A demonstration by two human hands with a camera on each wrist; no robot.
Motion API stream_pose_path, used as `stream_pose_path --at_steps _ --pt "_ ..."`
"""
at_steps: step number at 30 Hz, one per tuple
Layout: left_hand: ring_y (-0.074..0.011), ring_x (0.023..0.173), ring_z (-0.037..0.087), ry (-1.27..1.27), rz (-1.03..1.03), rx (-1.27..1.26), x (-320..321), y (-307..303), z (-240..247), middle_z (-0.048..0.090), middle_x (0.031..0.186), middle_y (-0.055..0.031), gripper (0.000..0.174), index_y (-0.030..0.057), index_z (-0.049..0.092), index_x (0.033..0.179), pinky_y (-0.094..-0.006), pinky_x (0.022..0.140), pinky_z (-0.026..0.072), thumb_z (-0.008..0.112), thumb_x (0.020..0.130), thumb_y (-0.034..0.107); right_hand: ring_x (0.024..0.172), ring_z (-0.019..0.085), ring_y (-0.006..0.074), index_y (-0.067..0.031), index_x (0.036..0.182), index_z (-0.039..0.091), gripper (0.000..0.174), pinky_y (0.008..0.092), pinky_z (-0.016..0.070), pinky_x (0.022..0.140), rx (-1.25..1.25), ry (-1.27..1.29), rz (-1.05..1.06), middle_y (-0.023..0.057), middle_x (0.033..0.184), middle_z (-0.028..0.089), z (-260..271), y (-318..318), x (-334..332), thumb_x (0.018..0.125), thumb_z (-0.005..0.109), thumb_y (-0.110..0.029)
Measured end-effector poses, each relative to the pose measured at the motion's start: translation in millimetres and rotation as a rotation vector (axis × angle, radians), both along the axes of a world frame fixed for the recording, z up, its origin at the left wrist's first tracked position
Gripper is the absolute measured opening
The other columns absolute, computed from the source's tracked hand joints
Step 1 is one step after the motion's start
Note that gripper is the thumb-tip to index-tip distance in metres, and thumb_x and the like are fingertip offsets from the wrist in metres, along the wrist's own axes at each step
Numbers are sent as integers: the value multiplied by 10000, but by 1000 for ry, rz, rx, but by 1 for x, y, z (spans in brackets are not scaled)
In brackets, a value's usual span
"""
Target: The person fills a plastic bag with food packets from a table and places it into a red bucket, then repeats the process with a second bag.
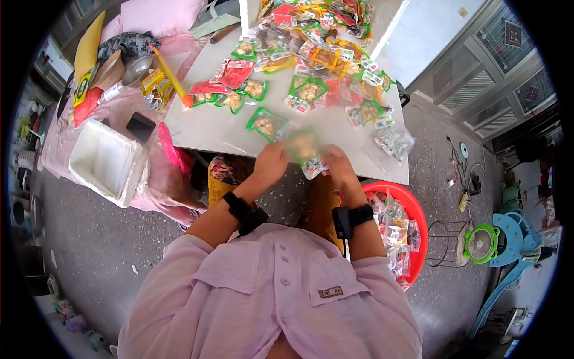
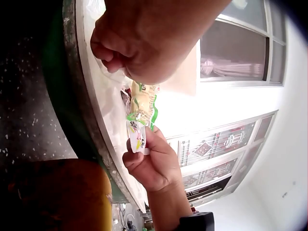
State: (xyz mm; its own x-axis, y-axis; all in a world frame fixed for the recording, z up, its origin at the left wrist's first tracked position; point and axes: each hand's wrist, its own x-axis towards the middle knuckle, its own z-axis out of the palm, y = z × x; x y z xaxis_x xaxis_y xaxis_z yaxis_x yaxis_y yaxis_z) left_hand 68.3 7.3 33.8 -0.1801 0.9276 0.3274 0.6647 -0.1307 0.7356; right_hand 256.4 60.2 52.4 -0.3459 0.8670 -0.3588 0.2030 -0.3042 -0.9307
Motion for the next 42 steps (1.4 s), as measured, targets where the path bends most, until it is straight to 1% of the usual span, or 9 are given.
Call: stream_pose_path --at_steps 6,15,18,24,30,33,36,39,42 --pt "-350 732 481 25 30 50 -6 2 2 503 735 -186 88 2 496 758 -396 644 390 465 717 74 667 484 77 -97 994 510 250 213 384 513 -49 6 28 -12 787 535 -2 16 0 764 490 -195" --pt "-352 693 491 194 -50 -12 7 -7 32 492 722 -155 83 39 471 760 -425 576 404 459 729 115 641 464 63 -97 956 536 215 186 359 463 -68 53 284 -13 782 518 8 22 -41 767 451 -157" --pt "-348 669 498 227 -79 88 8 -9 22 487 719 -155 79 54 469 764 -425 553 411 456 726 121 642 468 66 -100 935 536 193 185 378 473 -66 -78 262 -6 768 509 22 17 -59 762 459 -139" --pt "-336 624 506 236 -36 83 7 -15 15 491 714 -138 52 64 470 735 -417 520 411 481 706 105 639 486 82 -75 870 525 131 208 422 520 -215 248 95 18 758 510 15 10 -62 763 489 -142" --pt "-332 605 507 226 -23 89 10 -19 12 495 702 -125 41 76 476 731 -412 514 414 487 707 106 538 487 92 -27 828 509 141 190 380 429 -26 -124 307 26 658 513 25 4 -67 780 482 -157" --pt "-314 652 523 270 -27 20 4 -18 9 526 761 -126 257 102 511 947 -398 558 425 493 692 130 486 476 91 -25 810 511 125 182 355 396 -84 141 239 22 613 504 -5 10 -76 778 462 -136" --pt "-318 640 514 244 -44 94 -1 -17 10 501 704 -121 45 71 478 734 -406 539 417 484 708 108 484 474 86 -26 794 513 114 192 363 401 -125 211 81 27 624 510 -16 3 -91 773 449 -117" --pt "-315 660 513 199 -57 64 -3 -16 8 503 706 -124 48 68 485 743 -403 554 416 478 710 103 488 485 95 -24 786 512 108 207 374 403 -135 201 33 32 634 516 -9 1 -85 766 454 -114" --pt "-320 661 508 254 -43 12 -6 -10 -2 501 702 -128 49 66 486 742 -405 557 413 476 708 100 521 506 101 -23 784 507 102 211 380 417 67 50 61 40 650 523 -16 23 -63 755 458 -106"
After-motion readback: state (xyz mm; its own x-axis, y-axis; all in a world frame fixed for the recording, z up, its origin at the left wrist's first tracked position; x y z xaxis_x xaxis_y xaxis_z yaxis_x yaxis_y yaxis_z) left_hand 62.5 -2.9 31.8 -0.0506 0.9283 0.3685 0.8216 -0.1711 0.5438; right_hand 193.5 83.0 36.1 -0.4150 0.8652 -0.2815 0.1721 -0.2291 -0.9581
